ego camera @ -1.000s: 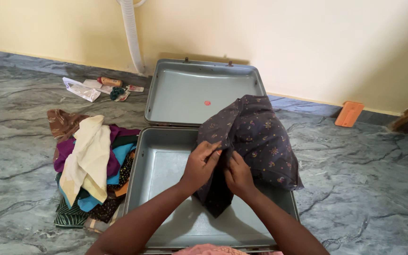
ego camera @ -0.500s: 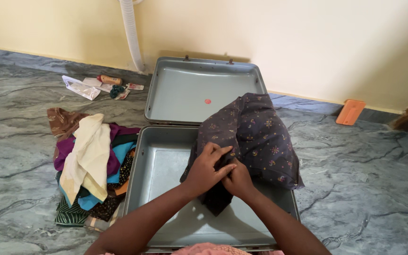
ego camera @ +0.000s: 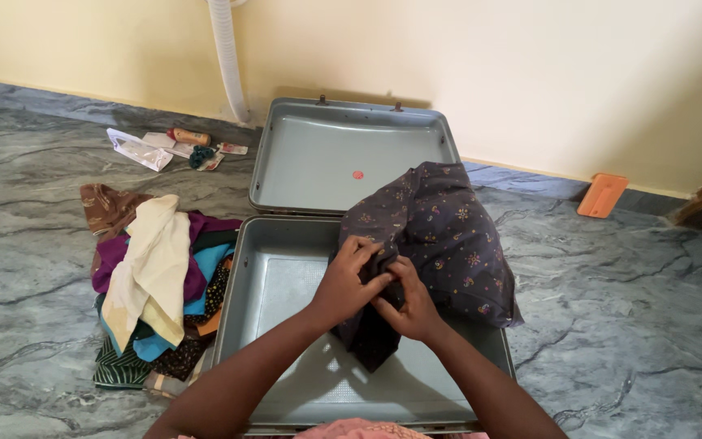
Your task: The person folds a dark patterned garment and places it into an open suitcase. They then pick up a light-colored garment and begin folding it.
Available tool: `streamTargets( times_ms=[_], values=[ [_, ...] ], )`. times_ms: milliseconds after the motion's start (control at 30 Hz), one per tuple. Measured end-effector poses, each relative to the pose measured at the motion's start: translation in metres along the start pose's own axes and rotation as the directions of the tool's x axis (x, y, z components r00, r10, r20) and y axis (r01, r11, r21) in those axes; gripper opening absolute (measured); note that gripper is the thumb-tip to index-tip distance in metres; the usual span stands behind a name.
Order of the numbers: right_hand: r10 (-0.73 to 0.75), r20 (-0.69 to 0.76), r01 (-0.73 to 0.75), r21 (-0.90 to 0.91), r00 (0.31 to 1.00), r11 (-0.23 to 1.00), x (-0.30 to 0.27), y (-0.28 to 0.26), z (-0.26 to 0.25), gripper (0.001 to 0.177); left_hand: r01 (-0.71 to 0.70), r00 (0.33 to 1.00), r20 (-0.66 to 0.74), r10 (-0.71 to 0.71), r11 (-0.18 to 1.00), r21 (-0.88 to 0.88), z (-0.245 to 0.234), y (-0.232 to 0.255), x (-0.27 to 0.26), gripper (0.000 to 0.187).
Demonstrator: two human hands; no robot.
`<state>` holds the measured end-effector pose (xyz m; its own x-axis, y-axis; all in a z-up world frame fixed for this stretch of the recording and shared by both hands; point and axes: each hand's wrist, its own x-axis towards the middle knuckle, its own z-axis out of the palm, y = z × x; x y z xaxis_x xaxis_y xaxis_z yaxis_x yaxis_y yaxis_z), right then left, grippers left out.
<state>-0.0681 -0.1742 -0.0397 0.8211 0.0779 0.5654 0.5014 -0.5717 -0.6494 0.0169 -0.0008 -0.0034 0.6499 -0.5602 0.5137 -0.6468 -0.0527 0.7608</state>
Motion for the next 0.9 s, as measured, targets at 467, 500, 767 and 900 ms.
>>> streamTargets(
  times_ms=[467,500,767,900],
  values=[
    [0.040,-0.293,-0.043,-0.005,0.955,0.999,-0.002,0.024,0.003,0.070,-0.079,0.995,-0.055,0.083,0.995,0.058,-0.005,0.009,0.000,0.032],
    [0.083,-0.299,-0.083,0.012,0.951,0.996,0.000,0.022,0.000,0.075,-0.107,0.992,-0.065,0.111,0.992,0.065,-0.005,0.009,-0.001,0.030],
    [-0.050,-0.118,0.038,-0.099,0.992,0.994,0.007,0.010,-0.005,0.048,-0.084,0.996,-0.009,0.085,0.995,0.054,-0.002,0.014,-0.004,0.020],
    [0.011,-0.150,-0.019,-0.052,0.989,0.998,0.002,0.024,-0.004,0.035,-0.058,0.998,0.036,0.056,0.996,0.074,-0.004,0.019,-0.004,0.028]
  ],
)
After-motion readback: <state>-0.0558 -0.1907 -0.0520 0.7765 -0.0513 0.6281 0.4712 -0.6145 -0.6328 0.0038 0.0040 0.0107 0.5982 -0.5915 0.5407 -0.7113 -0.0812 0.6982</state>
